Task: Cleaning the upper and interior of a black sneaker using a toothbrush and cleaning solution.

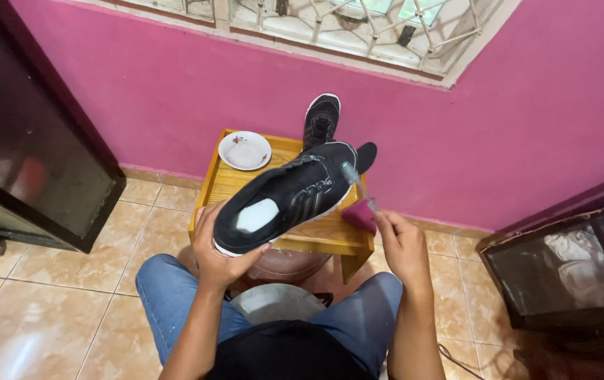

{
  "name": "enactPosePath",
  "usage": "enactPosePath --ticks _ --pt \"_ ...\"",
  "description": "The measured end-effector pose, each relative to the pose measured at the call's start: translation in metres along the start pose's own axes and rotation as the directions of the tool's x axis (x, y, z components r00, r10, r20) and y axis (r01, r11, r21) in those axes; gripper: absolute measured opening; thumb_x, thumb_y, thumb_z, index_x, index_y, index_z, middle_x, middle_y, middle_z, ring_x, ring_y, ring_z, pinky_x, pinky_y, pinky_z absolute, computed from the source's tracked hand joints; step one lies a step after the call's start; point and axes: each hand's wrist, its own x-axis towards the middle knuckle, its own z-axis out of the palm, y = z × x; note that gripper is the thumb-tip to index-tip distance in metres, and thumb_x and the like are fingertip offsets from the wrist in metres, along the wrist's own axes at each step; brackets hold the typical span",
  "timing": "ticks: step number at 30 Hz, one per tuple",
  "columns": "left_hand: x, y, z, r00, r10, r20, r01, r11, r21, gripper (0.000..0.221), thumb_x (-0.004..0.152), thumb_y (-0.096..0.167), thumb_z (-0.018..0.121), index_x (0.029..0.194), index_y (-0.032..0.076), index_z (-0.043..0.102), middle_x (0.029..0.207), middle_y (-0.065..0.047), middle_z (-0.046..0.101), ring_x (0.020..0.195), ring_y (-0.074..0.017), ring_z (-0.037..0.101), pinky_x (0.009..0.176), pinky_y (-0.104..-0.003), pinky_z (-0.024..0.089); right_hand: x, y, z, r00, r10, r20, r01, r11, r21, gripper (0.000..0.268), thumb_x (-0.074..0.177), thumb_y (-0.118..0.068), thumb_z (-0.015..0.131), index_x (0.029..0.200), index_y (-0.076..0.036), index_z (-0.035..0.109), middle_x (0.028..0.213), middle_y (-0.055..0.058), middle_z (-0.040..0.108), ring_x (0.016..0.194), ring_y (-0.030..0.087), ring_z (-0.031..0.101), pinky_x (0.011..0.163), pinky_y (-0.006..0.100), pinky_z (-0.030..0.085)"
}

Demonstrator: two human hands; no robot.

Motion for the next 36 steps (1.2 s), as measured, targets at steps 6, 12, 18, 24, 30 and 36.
enactPosePath --ticks 6,12,18,24,30,36 --pt "0.000 0.004 0.002 0.999 0.030 0.022 -0.031 0.999 0.017 0.086 0.052 0.035 0.099 0.121 -0.004 0.067 0.109 -0.018 0.070 0.095 -0.0323 0.061 0.092 -0.043 0.046 0.002 0.016 0.013 0.989 -0.053 0.136 0.044 0.997 0.068 0.030 0.098 -0.029 0.067 0.079 -0.006 0.074 0.069 0.019 0.072 0.073 0.033 0.069 0.076 0.045 0.054" --pt "-0.015 0.006 0.027 0.931 -0.354 -0.094 0.335 0.927 -0.168 0.063 0.056 0.009 0.099 0.110 -0.003 0.069 0.101 -0.019 0.072 0.092 -0.0244 0.064 0.088 -0.041 0.048 -0.014 -0.027 0.033 0.987 -0.051 0.150 0.036 0.994 0.102 0.025 0.100 -0.030 0.064 0.086 -0.017 0.079 0.071 0.014 0.074 0.074 0.022 0.072 0.075 0.042 0.056" --pt "-0.017 0.011 0.032 0.791 -0.597 -0.132 0.559 0.794 -0.239 0.053 0.058 0.009 0.097 0.104 0.003 0.072 0.095 -0.011 0.074 0.088 -0.0162 0.061 0.084 -0.035 0.049 -0.024 -0.034 0.044 0.995 -0.011 0.097 0.009 1.000 0.016 0.033 0.105 -0.036 0.055 0.104 -0.015 0.080 0.084 0.023 0.076 0.088 0.044 0.073 0.083 0.056 0.055" --pt "-0.014 0.019 0.037 0.688 -0.710 -0.149 0.651 0.695 -0.306 0.049 0.055 0.012 0.097 0.097 0.008 0.072 0.088 -0.005 0.071 0.085 -0.0139 0.058 0.082 -0.031 0.050 -0.015 -0.020 0.058 0.968 -0.251 0.026 0.248 0.963 0.102 0.024 0.103 -0.027 0.060 0.095 -0.015 0.078 0.068 0.015 0.075 0.071 0.035 0.075 0.067 0.043 0.057" --pt "-0.011 0.026 0.045 0.663 -0.734 -0.145 0.670 0.668 -0.323 0.048 0.053 0.014 0.097 0.093 0.011 0.072 0.086 -0.004 0.071 0.085 -0.0138 0.058 0.080 -0.030 0.049 -0.022 -0.017 0.063 0.934 -0.325 0.150 0.302 0.940 0.159 0.021 0.098 -0.025 0.067 0.083 -0.016 0.078 0.049 0.006 0.069 0.053 0.023 0.072 0.062 0.035 0.058" --pt "-0.011 0.026 0.041 0.697 -0.703 -0.142 0.651 0.703 -0.287 0.049 0.053 0.012 0.098 0.094 0.008 0.073 0.085 -0.006 0.071 0.084 -0.0143 0.058 0.080 -0.031 0.048 -0.030 -0.032 0.056 0.909 -0.385 0.157 0.360 0.918 0.168 0.023 0.096 -0.025 0.069 0.075 -0.016 0.073 0.043 0.006 0.065 0.048 0.024 0.070 0.057 0.032 0.058"
